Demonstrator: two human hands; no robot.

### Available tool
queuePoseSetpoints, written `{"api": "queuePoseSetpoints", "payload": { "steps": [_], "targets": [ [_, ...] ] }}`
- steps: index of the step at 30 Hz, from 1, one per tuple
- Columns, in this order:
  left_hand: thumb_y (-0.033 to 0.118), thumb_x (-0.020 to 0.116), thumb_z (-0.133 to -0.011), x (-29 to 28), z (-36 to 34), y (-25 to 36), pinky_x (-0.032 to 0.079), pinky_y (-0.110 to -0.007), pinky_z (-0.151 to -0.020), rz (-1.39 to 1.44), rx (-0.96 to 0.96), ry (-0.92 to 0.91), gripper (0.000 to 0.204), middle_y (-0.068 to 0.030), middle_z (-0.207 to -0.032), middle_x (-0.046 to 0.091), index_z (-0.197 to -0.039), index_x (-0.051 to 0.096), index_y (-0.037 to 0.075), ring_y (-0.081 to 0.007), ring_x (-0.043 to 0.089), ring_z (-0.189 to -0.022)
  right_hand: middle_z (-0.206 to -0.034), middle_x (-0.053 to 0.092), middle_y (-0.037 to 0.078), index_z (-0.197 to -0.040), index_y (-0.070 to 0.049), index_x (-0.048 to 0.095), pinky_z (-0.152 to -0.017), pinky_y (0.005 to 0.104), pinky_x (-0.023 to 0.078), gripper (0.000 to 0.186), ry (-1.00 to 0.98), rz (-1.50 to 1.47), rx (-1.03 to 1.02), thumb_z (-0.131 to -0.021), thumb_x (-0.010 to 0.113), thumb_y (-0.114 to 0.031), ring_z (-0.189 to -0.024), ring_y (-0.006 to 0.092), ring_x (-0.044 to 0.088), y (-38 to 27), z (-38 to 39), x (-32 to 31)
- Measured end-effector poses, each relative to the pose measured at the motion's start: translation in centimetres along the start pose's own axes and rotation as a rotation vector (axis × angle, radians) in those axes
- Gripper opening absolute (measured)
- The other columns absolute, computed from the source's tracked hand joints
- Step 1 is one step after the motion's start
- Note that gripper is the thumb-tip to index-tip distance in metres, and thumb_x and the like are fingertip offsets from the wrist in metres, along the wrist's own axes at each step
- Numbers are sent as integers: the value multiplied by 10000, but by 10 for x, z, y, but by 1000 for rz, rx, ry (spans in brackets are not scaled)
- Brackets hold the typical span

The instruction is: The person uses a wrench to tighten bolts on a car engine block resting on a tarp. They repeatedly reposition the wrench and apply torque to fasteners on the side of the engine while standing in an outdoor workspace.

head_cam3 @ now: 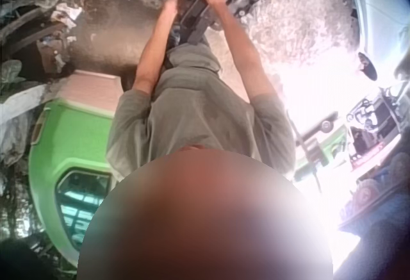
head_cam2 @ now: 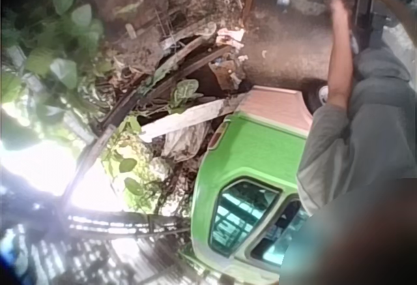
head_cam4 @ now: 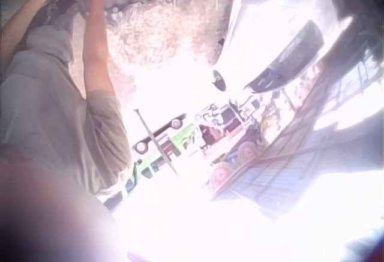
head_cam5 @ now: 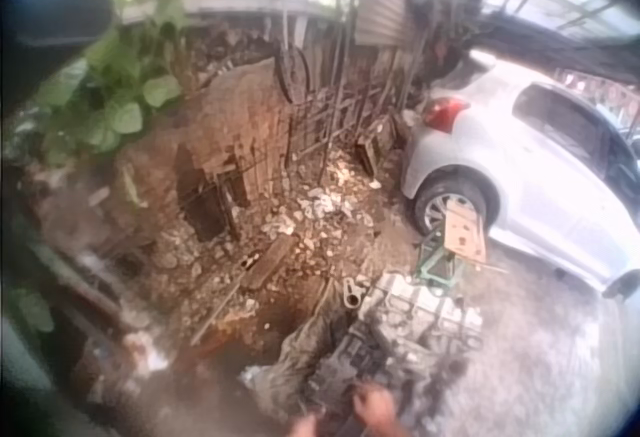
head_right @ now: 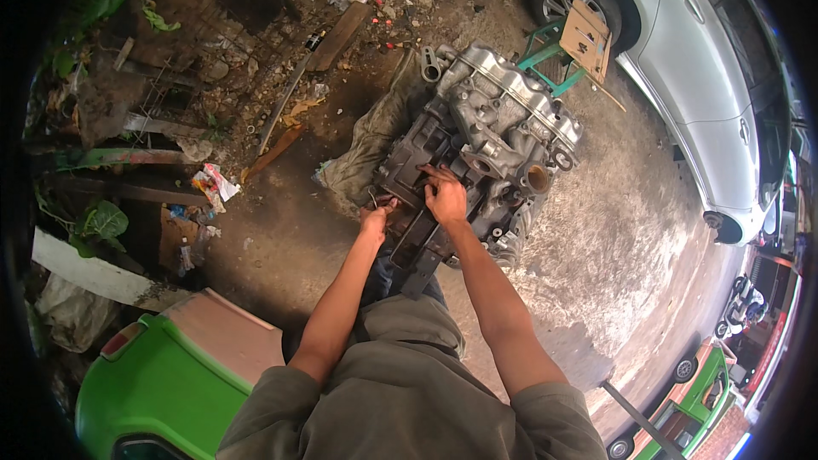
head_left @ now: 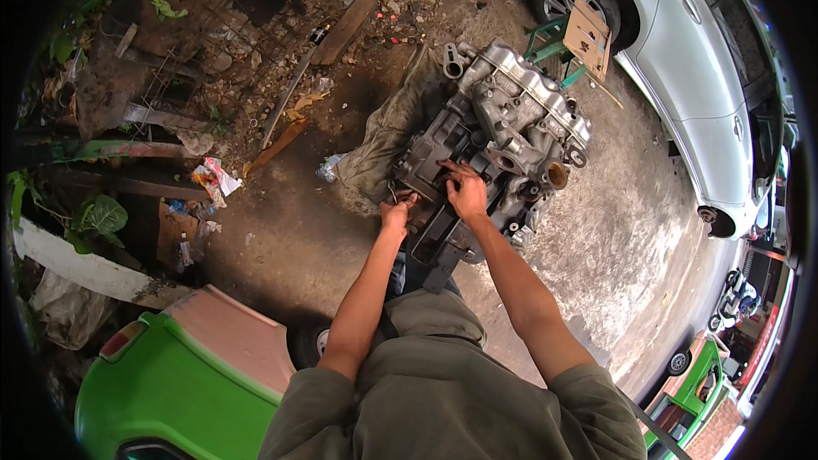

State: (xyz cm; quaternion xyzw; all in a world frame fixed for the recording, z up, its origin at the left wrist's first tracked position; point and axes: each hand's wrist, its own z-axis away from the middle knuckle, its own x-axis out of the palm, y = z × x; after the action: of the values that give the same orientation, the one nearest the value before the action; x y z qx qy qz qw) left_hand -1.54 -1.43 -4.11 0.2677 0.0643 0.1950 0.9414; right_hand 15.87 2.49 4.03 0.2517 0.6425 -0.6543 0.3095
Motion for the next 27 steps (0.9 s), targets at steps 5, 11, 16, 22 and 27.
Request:
{"api": "queuePoseSetpoints", "payload": {
  "steps": [5, 11, 16, 22, 27],
  "targets": [
    [220, 599, -1000, -6, 9, 14, 335, -287, -477, 196, -210, -224, 156, -44, -878, 743, -901, 669, 121, -114, 553, -573, -1279, 687, -8, -956, -36, 757, -1064, 384, 484, 168, 21, 9, 13, -823, 657, -25, -1287, 307, 573, -1, 2, 0],
    [173, 583, -994, -15, -14, 7, 302, -269, -462, 247, -217, -413, 162, -52, -906, 732, -854, 648, 123, -102, 500, -563, -1263, 693, 7, -902, -14, 736, -1094, 379, 461, 130, 33, -12, -18, -808, 649, 4, -1248, 308, 597, -1, 0, 0],
    [127, 638, -940, 1, -4, 3, 356, -273, -516, 80, -157, -183, 104, -6, -874, 738, -861, 682, 77, -118, 580, -642, -1252, 698, 23, -878, -3, 727, -1116, 376, 443, 111, 53, -24, -41, -797, 652, 15, -1217, 300, 615, -2, 1, -1],
    [217, 675, -959, -2, 15, 15, 346, -250, -502, -88, -20, -198, 127, 4, -878, 745, -898, 707, 110, -91, 598, -676, -1252, 698, 20, -889, -10, 730, -1106, 377, 451, 114, 50, -17, -26, -799, 663, 8, -1225, 304, 609, -4, 1, -2],
    [270, 621, -1010, -22, 2, 23, 309, -245, -446, 204, -248, -418, 141, -48, -949, 742, -991, 645, 132, -83, 409, -514, -1262, 693, 19, -890, -7, 729, -1094, 377, 457, 113, 41, -31, -2, -803, 659, 11, -1244, 310, 595, -5, 3, -2]
  ]
}}
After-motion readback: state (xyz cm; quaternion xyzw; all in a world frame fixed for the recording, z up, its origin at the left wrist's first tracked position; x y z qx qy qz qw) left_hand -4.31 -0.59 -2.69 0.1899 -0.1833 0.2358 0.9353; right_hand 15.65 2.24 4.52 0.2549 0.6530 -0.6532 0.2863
